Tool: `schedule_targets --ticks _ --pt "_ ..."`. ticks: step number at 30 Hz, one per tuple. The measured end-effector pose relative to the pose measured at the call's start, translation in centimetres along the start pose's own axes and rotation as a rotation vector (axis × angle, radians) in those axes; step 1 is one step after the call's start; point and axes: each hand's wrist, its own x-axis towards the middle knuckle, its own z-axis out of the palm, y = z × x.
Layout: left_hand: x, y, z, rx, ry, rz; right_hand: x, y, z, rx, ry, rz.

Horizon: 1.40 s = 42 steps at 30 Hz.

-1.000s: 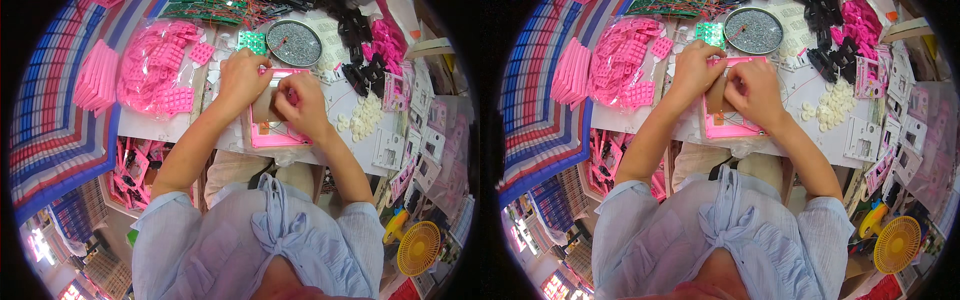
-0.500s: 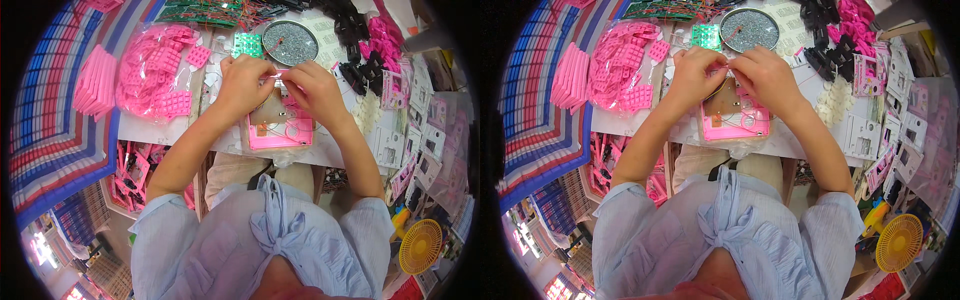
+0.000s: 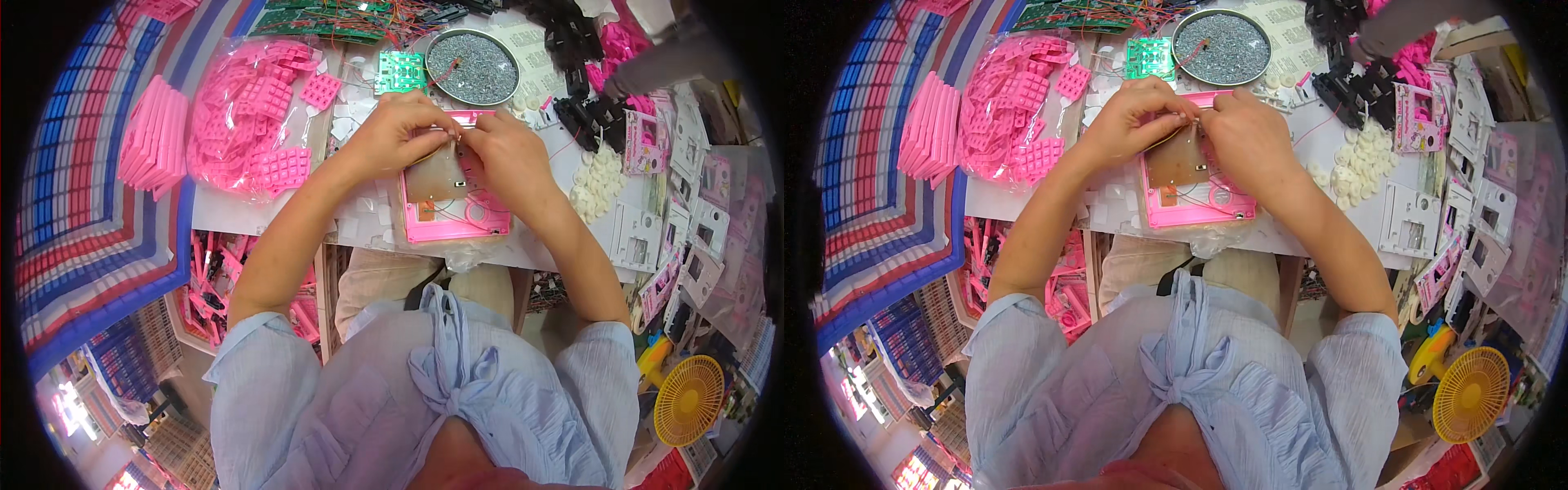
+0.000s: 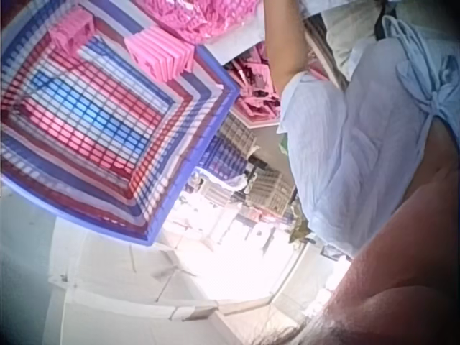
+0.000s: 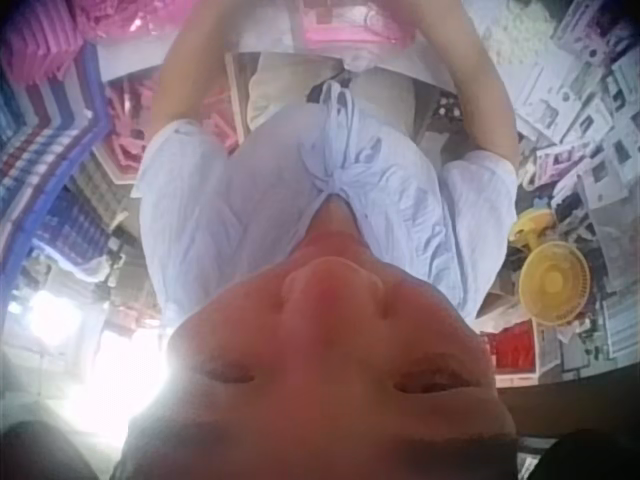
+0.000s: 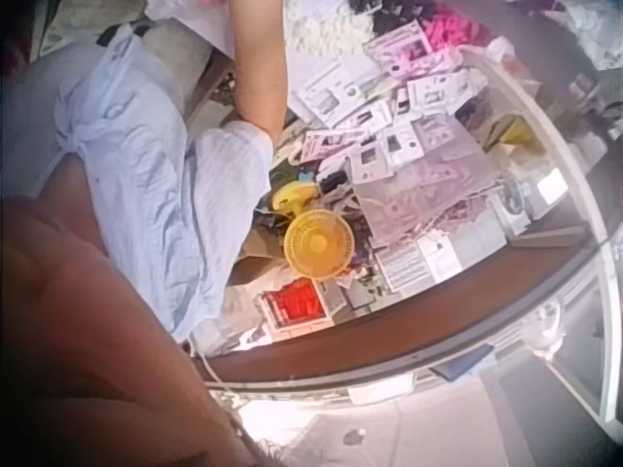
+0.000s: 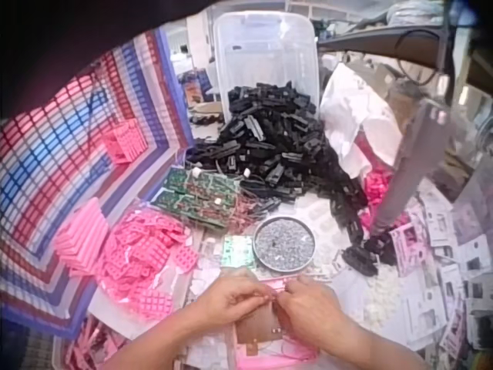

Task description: Assembling the internal electronic components and housing of a toy kitty-themed safe bank.

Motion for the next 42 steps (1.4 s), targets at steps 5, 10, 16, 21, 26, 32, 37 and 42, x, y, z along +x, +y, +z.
schedule_targets --ticks 5,10,16,21,26,32,37,42 --pt "-0.1 0.7 -0.8 -0.006 -0.167 -0.049 -0.7 0.2 -0.1 0.102 -0.022 -0.006" --pt "-0.4 2.1 -0.1 0.335 -0.158 0.006 -2.0 -1.0 -1.1 0.184 -0.027 -0.005" --pt "-0.9 1.8 0.8 0.27 0.042 0.09 -2.8 -1.3 -0.5 0.304 0.088 0.103" --pt "-1.4 0.9 -0.9 0.213 0.104 -0.048 -2.0 -1.3 -0.6 0.238 0.003 0.122" --pt "0.2 3.0 -0.3 0.093 0.14 -0.493 -2.1 -1.3 -0.4 0.129 -0.111 -0.053" --pt "1.7 1.7 0.2 0.231 -0.065 -0.124 -2.2 -1.4 -0.3 0.134 -0.156 -0.047" --pt "1.7 1.2 0.2 0.201 -0.149 0.013 -3.0 -1.4 -0.5 0.227 -0.004 -0.079" --pt "1.1 1.4 -1.0 0.227 -0.233 -0.101 -3.7 -1.7 0.1 0.326 0.149 0.048"
